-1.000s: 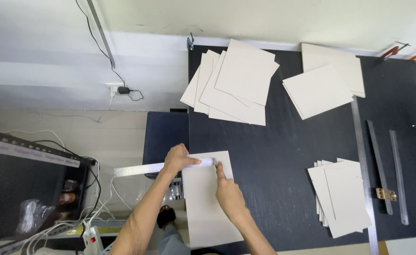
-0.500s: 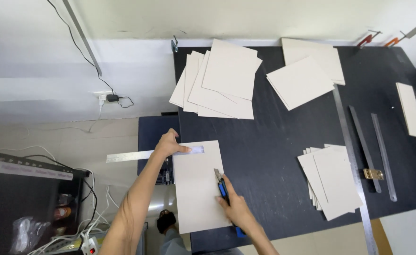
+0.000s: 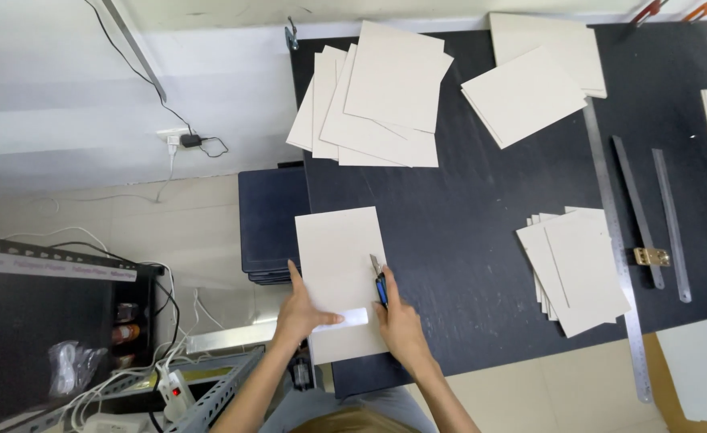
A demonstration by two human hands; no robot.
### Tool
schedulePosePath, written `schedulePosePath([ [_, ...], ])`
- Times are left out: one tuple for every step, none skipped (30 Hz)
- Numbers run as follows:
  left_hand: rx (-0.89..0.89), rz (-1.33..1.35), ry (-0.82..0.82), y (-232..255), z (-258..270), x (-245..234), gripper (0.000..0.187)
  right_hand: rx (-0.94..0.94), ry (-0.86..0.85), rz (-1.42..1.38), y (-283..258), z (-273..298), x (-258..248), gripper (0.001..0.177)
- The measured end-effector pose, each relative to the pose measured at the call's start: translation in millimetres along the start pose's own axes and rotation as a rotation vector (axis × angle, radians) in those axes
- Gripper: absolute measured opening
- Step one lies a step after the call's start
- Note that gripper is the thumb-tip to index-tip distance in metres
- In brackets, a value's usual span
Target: Cutting cardboard sheets into smaller pieces using a utility knife and a metal ruler.
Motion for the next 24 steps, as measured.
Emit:
schedulePosePath([
  [0.001, -0.004, -0.022, -2, 6, 5, 0.162, -0.009, 0.011, 0.006, -3, 0, -1, 0.072],
  [-0.001, -0.005, -0.022, -3, 10, 6, 0.162, -0.009, 0.009, 0.005, -2, -1, 1, 0.072],
  [-0.018, -0.009, -0.039, -5, 14, 9, 0.161, -0.027, 0.029, -0.001, -2, 0, 3, 0.072],
  [-0.036, -0.014, -0.057, -8, 18, 13, 0.16, -0.045, 0.049, -0.007, -2, 0, 3, 0.072],
  [-0.035, -0.016, -0.061, -7, 19, 12, 0.16, -0.04, 0.051, -0.007, -1, 3, 3, 0.072],
  [-0.036, -0.011, -0.053, -6, 19, 10, 0.16, -0.036, 0.046, -0.056, 1, 6, 3, 0.073],
  [-0.038, -0.005, -0.046, -5, 20, 10, 0.16, -0.031, 0.04, -0.104, 3, 11, 2, 0.075],
  [-0.036, -0.007, -0.052, -6, 24, 13, 0.16, -0.026, 0.043, -0.104, 21, 22, 9, 0.075],
  [-0.019, 0.033, -0.041, -5, 24, 11, 0.16, 0.043, 0.008, -0.018, 39, 28, 18, 0.072],
  [-0.002, 0.074, -0.03, -3, 24, 8, 0.159, 0.112, -0.028, 0.068, 56, 34, 27, 0.069],
  [-0.001, 0.073, -0.031, -1, 25, 6, 0.159, 0.112, -0.026, 0.068, 57, 47, 31, 0.069],
  [-0.008, 0.063, -0.032, 0, 25, 5, 0.158, 0.109, -0.02, 0.105, 58, 61, 34, 0.066],
  [-0.018, 0.051, -0.038, -1, 28, 6, 0.156, 0.112, -0.016, 0.14, 61, 78, 38, 0.064],
  [-0.018, 0.048, -0.044, -1, 30, 7, 0.156, 0.118, -0.015, 0.138, 58, 83, 41, 0.064],
  [-0.025, 0.05, -0.039, 0, 31, 5, 0.153, 0.156, -0.063, 0.184, 56, 88, 45, 0.064],
  [-0.032, 0.052, -0.035, 1, 32, 4, 0.151, 0.193, -0.111, 0.229, 54, 92, 50, 0.065],
  [-0.03, 0.049, -0.037, 3, 33, 4, 0.151, 0.195, -0.109, 0.226, 58, 91, 51, 0.065],
  [-0.023, 0.044, -0.032, 5, 34, 3, 0.148, 0.166, -0.088, 0.25, 59, 90, 52, 0.066],
  [-0.018, 0.039, -0.027, 6, 37, 3, 0.145, 0.137, -0.068, 0.275, 61, 91, 53, 0.067],
  [-0.017, 0.036, -0.029, 4, 36, 4, 0.145, 0.139, -0.067, 0.272, 57, 94, 53, 0.067],
  [-0.015, 0.022, -0.013, 3, 34, 4, 0.145, 0.155, -0.088, 0.295, 53, 95, 52, 0.068],
  [-0.013, 0.007, 0.003, 2, 32, 4, 0.145, 0.172, -0.109, 0.317, 50, 97, 51, 0.068],
  [-0.013, 0.004, 0.001, 3, 33, 3, 0.145, 0.174, -0.109, 0.315, 57, 101, 54, 0.068],
  [-0.014, 0.01, 0.001, 3, 35, 3, 0.143, 0.176, -0.116, 0.353, 65, 105, 57, 0.08],
])
Point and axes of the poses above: each hand's wrist, its own z-axis away from the middle knuckle, its own x-axis out of the palm, y = z × x, the point moved 6 cm from there along -z, towards the middle knuckle, and after that the axes turned 11 degrees about -z, right-handed, at the moved point
